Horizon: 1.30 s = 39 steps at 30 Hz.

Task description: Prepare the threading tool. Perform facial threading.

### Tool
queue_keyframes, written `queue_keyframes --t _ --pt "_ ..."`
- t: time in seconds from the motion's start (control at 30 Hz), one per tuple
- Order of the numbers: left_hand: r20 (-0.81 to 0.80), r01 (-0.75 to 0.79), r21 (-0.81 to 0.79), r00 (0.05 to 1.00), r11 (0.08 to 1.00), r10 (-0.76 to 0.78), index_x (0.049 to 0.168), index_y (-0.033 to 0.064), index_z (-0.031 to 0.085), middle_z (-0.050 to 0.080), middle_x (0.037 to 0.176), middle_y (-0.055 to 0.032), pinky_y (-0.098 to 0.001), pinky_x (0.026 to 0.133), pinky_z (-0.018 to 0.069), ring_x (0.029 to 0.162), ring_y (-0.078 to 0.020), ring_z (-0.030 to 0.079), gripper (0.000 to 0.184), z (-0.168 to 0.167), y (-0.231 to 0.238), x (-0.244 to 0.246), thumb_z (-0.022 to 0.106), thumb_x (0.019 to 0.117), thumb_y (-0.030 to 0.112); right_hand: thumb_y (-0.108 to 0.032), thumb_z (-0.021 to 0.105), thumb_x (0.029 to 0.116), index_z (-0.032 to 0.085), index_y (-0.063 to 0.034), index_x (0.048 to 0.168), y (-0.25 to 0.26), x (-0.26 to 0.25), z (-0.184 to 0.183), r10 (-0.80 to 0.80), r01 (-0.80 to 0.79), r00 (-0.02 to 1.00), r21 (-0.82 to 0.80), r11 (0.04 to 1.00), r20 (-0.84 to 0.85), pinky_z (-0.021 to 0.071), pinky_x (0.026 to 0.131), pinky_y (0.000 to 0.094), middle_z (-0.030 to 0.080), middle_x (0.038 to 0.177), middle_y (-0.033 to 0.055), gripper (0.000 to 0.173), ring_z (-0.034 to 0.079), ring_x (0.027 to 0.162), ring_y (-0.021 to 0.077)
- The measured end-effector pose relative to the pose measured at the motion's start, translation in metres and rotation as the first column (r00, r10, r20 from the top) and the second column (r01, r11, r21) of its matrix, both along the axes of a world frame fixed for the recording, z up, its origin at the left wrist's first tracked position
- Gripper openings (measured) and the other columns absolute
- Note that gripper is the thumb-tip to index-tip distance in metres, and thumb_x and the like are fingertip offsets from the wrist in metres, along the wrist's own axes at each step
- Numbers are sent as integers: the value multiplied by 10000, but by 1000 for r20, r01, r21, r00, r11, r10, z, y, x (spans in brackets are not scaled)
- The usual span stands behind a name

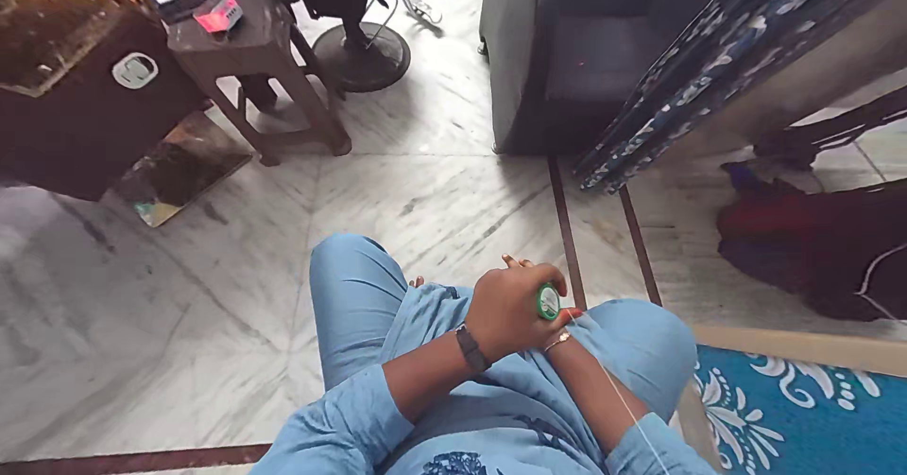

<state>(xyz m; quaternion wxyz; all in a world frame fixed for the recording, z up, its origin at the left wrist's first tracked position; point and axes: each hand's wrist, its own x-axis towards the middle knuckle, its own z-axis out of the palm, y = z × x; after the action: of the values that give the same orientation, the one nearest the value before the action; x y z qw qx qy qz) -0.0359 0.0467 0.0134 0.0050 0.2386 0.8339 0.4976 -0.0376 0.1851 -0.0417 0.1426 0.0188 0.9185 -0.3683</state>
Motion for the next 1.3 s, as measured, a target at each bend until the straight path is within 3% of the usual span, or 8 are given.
queue_keyframes --t 0.03,0.13,0.2,0.23,0.3,0.57,0.93,1.3 --pt "4 -19 1 1000 1000 19 1004 86 734 737 875 -74 -479 685 572 803 -239 719 267 -1 -5 0 771 865 312 -59 538 997 634 37 1344 -4 -2 19 106 -115 993 166 979 61 160 1248 405 588 1461 167 373 410 1477 242" --pt "-17 -108 69 994 992 110 964 64 741 738 867 -78 -442 701 585 791 -211 715 268 -7 -21 1 776 869 312 -32 427 1042 631 -43 1388 0 -6 37 312 -334 942 387 859 121 181 1210 552 533 1535 112 402 382 1493 341" --pt "-52 -160 189 984 969 173 930 47 728 724 831 -55 -334 682 581 745 -125 688 252 -8 -36 -3 776 876 288 15 501 990 781 -63 1150 20 3 -14 334 -132 833 429 894 -441 400 1059 616 737 1245 125 332 659 1208 383" --pt "-79 -159 262 980 952 185 910 36 713 711 812 -42 -269 672 568 730 -76 668 241 -8 -45 -4 768 884 269 14 537 970 799 -113 1078 30 1 -36 327 2 656 435 901 -680 477 952 573 776 1136 78 310 719 1064 330" --pt "-129 -100 398 978 912 164 891 20 680 695 797 -23 -196 675 560 733 -19 655 242 -5 -64 -4 748 916 251 -26 517 996 761 -164 1139 42 3 -36 302 174 460 418 892 -835 438 920 461 769 1130 28 315 684 1028 247" --pt "-137 -16 553 984 833 110 967 222 660 670 857 156 -140 744 553 814 53 645 99 4 -95 8 740 959 281 -116 592 1015 737 -117 1049 51 33 42 187 416 196 254 873 -963 390 866 352 766 958 39 149 658 887 153" --pt "-99 -102 513 979 852 177 959 271 650 669 857 180 -154 741 576 800 41 660 141 -9 -91 5 784 916 289 -143 623 1007 748 -113 1022 65 39 50 201 416 194 266 870 -960 397 865 345 767 933 41 130 658 876 152" --pt "49 -335 404 937 851 346 934 154 634 651 819 131 -167 692 557 740 36 631 199 -35 -85 -7 803 856 223 -137 620 1009 764 -139 1075 62 36 34 231 387 249 315 867 -941 407 839 354 774 960 30 158 665 882 159"
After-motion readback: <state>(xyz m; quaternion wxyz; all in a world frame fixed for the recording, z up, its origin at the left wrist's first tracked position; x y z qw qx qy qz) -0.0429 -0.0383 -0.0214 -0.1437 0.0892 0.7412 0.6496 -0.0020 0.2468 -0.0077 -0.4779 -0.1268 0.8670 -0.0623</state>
